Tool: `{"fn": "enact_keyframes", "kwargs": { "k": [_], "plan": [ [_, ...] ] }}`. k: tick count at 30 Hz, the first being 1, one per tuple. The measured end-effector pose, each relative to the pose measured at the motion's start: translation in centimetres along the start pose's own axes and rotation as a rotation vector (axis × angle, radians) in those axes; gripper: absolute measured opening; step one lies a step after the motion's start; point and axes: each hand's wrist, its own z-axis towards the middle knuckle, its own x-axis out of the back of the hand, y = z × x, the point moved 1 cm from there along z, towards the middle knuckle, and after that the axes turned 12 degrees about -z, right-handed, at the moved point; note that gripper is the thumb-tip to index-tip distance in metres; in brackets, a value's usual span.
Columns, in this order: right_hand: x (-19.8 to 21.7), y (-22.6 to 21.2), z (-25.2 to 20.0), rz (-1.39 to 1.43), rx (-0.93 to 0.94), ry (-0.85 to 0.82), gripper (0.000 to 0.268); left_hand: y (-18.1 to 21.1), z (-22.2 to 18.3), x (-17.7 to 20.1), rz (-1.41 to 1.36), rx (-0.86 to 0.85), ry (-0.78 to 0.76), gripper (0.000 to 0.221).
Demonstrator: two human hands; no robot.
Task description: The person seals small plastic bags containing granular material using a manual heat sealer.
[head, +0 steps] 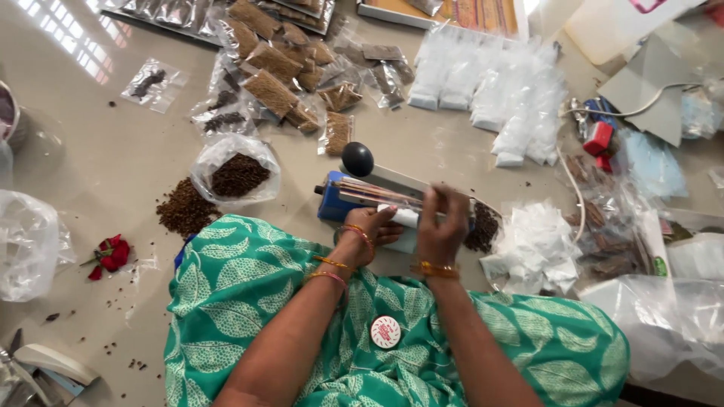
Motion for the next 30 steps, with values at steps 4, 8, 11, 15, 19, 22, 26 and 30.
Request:
{"fn": "enact_keyframes", "kwargs": {
  "k": [4,8,11,15,19,22,26,30],
  "plan": [
    [-4.3,-7.4,4.9,-0.145,0.271,-0.234,0.038,-1.0,1.5,0.9,-0.038,0.009,0.024,0.018],
    [-10.9,-12.3,6.9,-0.459,0.312,-0.795,0.074,-3.6,0.8,3.7,-0.006,-0.065,-0.027,0.015],
    [-13.9,-13.3,6.8,-0.606,0.299,-1.035,0.076,-1.7,3.2,3.5,-0.104,-0.053,-0.058,0.017],
    [-13.3,-14.0,6.5,-0.648,0.203,-1.164,0.073,-3.7,3.9,6.5,-0.236,-0.018,-0.061,0.02],
    [-13.8,-14.0,7.3,-0.747,0.205,-1.274,0.068,-5.0,5.9,4.8,-0.346,0.031,-0.159,0.023],
    [-14.5,-13.0,6.6,-0.609,0.126,-1.263,0.068,-6.5,7.2,4.4,-0.451,0.045,-0.218,0.026],
    [-14.3,-12.7,5.7,-0.492,0.109,-1.117,0.067,-8.3,9.1,7.8,-0.574,0.033,-0.267,0.03],
    [-12.6,-13.6,6.0,-0.437,0.089,-0.959,0.066,-8.2,13.0,11.2,-0.67,0.01,-0.34,0.035]
  ]
}}
